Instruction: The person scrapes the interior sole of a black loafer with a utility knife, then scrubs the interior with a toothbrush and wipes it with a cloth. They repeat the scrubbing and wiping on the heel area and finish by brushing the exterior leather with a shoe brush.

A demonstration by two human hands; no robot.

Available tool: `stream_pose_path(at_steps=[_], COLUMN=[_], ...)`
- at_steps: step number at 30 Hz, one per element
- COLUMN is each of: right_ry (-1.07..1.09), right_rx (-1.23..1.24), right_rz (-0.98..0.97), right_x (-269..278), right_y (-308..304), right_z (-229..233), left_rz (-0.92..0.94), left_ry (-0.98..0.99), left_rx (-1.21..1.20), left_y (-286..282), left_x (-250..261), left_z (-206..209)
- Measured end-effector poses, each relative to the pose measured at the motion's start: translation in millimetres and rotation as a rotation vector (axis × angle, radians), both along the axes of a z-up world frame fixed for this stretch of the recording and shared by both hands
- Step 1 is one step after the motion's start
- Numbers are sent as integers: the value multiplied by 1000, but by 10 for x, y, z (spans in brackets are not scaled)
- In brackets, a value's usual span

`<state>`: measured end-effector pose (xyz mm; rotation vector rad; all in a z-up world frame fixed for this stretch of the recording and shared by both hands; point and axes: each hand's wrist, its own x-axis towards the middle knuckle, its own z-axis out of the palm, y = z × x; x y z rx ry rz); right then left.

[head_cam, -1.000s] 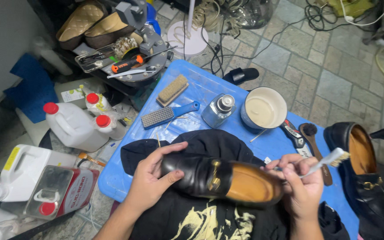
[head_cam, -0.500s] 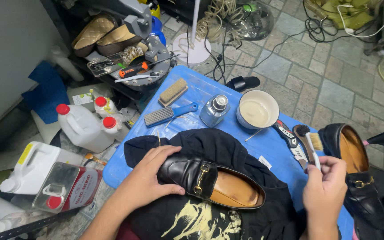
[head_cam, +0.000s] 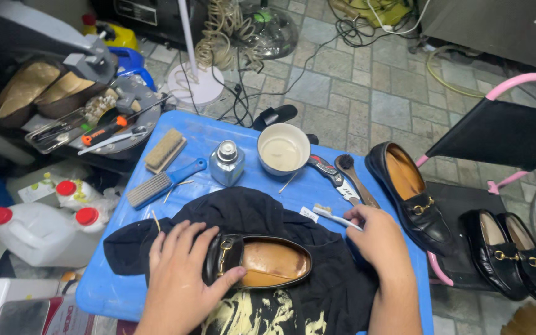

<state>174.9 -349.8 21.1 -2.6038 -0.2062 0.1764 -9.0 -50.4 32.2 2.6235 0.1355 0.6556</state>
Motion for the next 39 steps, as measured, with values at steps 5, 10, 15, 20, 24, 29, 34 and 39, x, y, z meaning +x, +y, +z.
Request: stream_pose_path(at_steps=[5,10,15,20,24,29,34,39], right_ry=[39,-267,-713,-537,-512,-524,-664,-831], right_rx=[39,196,122,57,38,93,146,90], right_rz=[-9,-48,72,-9,-71,-144,-186,-171], right_x=[-34,5,71,246,239,252,151,121], right_y=[18,40,22,14,-46,45,82,126], right_z=[44,-8,-285,-472,-497,-369,-247,-198], left_rz=[-91,-274,-777,-1033,-1107,-1202,-1023,-585], left_ry=[156,204,50,42,54,142,153,148], left_rx=[-38,-18,83,72,97,50,23,70], left_y=[-110,-101,160,185,70,-43,-156,-267], left_x=[180,324,646,799,769,889,859,515], left_z=[-35,57,219,346,326,115,-72,-46])
